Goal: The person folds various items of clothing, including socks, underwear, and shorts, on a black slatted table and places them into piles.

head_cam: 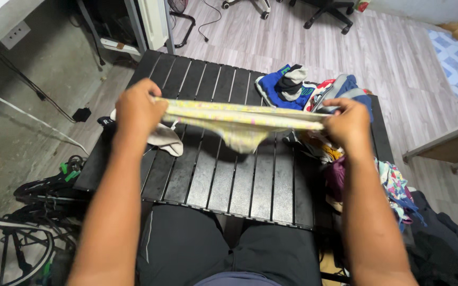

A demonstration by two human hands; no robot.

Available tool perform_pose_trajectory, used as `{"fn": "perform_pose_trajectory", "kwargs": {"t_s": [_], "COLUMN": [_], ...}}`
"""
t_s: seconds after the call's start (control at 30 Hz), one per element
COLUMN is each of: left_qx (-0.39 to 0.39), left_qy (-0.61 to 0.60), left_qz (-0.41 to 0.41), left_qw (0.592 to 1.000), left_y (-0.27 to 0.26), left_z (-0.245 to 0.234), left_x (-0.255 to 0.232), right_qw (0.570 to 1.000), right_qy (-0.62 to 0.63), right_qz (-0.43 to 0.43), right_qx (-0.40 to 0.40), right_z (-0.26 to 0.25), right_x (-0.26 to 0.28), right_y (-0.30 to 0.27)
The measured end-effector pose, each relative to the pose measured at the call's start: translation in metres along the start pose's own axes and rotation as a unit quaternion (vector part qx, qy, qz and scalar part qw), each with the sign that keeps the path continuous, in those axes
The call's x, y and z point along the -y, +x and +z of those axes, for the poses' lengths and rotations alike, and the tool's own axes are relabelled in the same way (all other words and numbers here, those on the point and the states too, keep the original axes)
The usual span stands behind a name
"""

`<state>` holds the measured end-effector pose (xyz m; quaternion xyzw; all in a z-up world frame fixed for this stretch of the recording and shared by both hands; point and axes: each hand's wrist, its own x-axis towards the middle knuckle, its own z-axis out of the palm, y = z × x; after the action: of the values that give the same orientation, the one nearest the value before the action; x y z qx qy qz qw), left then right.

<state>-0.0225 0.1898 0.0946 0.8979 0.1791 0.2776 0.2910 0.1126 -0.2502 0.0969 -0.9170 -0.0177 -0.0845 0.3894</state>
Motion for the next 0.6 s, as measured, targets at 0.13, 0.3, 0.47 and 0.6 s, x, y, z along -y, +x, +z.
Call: {"fn": "perform_pose_trajectory", "kwargs": {"t_s": [0.13, 0.3, 0.47, 0.6], "left_qx": [0.035, 0.133, 0.236, 0.259], "left_qy": [0.011, 0.023, -0.099, -0.208], "left_qz": [-0.004, 0.062, 0.031, 0.068], "left_qw": [0.999, 0.989, 0.966, 0.941], "left_y": [0.024, 0.036, 0.035, 0.039], "left_z": [-0.018, -0.023, -0.030, -0.032], "left_x": [-0.009, -0.034, -0.058, -0.067], "right_qw": [0.991, 0.987, 0.917, 0.866], "right_qy": [0.100, 0.108, 0.294, 0.387], "right_qz": [0.028, 0.021, 0.067, 0.072], "right_qx": [0.079, 0.114, 0.259, 0.309], "right_z": [-0.025, -0.035, -0.048, -0.054], "right_x": [-0.004, 0.002, 0.011, 0.008], "right_y": [0.026, 0.032, 0.039, 0.051]}}
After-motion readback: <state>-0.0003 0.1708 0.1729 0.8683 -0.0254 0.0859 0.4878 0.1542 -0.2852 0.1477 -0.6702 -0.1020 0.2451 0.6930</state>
